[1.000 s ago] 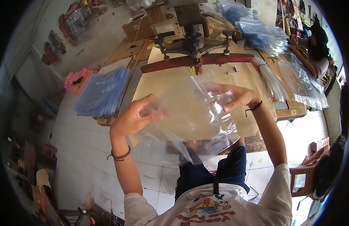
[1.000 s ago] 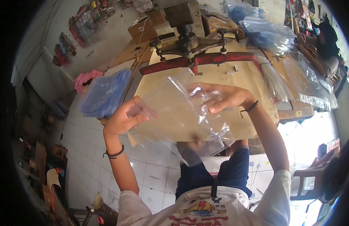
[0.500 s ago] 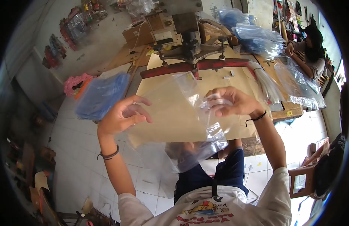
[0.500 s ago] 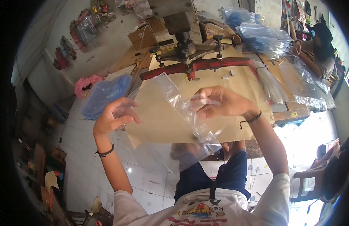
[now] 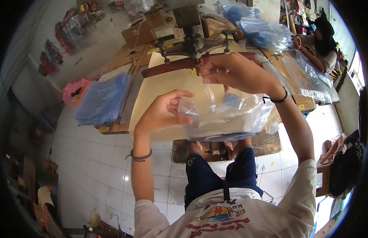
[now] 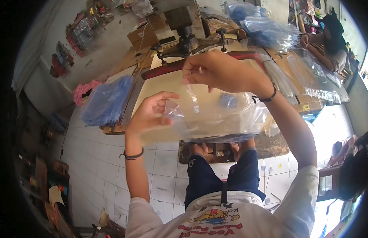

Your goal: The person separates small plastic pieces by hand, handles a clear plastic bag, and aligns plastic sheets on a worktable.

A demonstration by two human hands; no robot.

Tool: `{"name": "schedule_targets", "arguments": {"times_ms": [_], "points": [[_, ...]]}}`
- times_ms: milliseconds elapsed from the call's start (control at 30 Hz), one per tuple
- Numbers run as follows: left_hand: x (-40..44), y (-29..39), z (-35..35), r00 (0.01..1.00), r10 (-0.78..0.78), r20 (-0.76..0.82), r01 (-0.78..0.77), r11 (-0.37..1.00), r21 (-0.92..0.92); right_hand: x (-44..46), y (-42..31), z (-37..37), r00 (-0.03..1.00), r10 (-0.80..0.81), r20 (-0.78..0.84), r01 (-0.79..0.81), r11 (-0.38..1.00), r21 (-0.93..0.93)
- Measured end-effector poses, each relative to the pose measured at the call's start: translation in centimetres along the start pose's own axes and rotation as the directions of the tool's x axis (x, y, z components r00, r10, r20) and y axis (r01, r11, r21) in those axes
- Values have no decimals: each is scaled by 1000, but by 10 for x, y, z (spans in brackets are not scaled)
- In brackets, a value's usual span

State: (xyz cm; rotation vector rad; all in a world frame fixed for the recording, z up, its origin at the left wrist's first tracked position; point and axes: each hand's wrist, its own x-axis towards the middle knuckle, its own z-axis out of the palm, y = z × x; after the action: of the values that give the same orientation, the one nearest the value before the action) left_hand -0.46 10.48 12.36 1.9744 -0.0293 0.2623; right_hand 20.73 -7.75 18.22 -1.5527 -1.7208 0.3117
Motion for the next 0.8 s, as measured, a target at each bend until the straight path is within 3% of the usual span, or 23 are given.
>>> {"name": "schedule_targets", "arguments": {"times_ms": [67, 133, 167, 233, 333, 367, 533, 667, 767, 800], "points": [[12, -15, 12, 995, 26, -101, -37, 994, -102, 1, -12, -9, 996, 86, -27, -89, 992, -92], [18, -27, 20, 974, -5, -225, -63, 953, -296, -3, -7, -15, 994, 15, -107, -32, 987, -159], [21, -29, 24, 968, 54, -247, -123, 955, -271, -6, -10, -19, 991, 25, -133, -50, 982, -185], [24, -29, 27, 968, 16, -250, -116, 914, -389, -10, 2, -29, 992, 7, -123, -41, 960, -277], [27, -37, 26, 965, -4, -262, -116, 890, -442, -32, 38, -37, 976, 119, -182, -185, 893, -410], [28, -43, 25, 963, -6, -269, -118, 890, -441, -39, 50, -41, 962, 258, -87, -270, 868, -417], [30, -69, 18, 963, -32, -267, -94, 891, -445, -77, 135, -21, 942, 330, 57, -293, 896, -334], [35, -75, 17, 954, -133, -269, -5, 889, -458, -80, 141, -14, 910, 406, 84, -393, 909, -142], [38, -66, 23, 908, -261, -328, 150, 934, -325, -83, 141, 0, 956, 279, -93, -277, 960, 36], [40, -68, 24, 903, -252, -348, 140, 939, -315, -85, 141, 3, 960, 234, -154, -223, 971, 82]]}}
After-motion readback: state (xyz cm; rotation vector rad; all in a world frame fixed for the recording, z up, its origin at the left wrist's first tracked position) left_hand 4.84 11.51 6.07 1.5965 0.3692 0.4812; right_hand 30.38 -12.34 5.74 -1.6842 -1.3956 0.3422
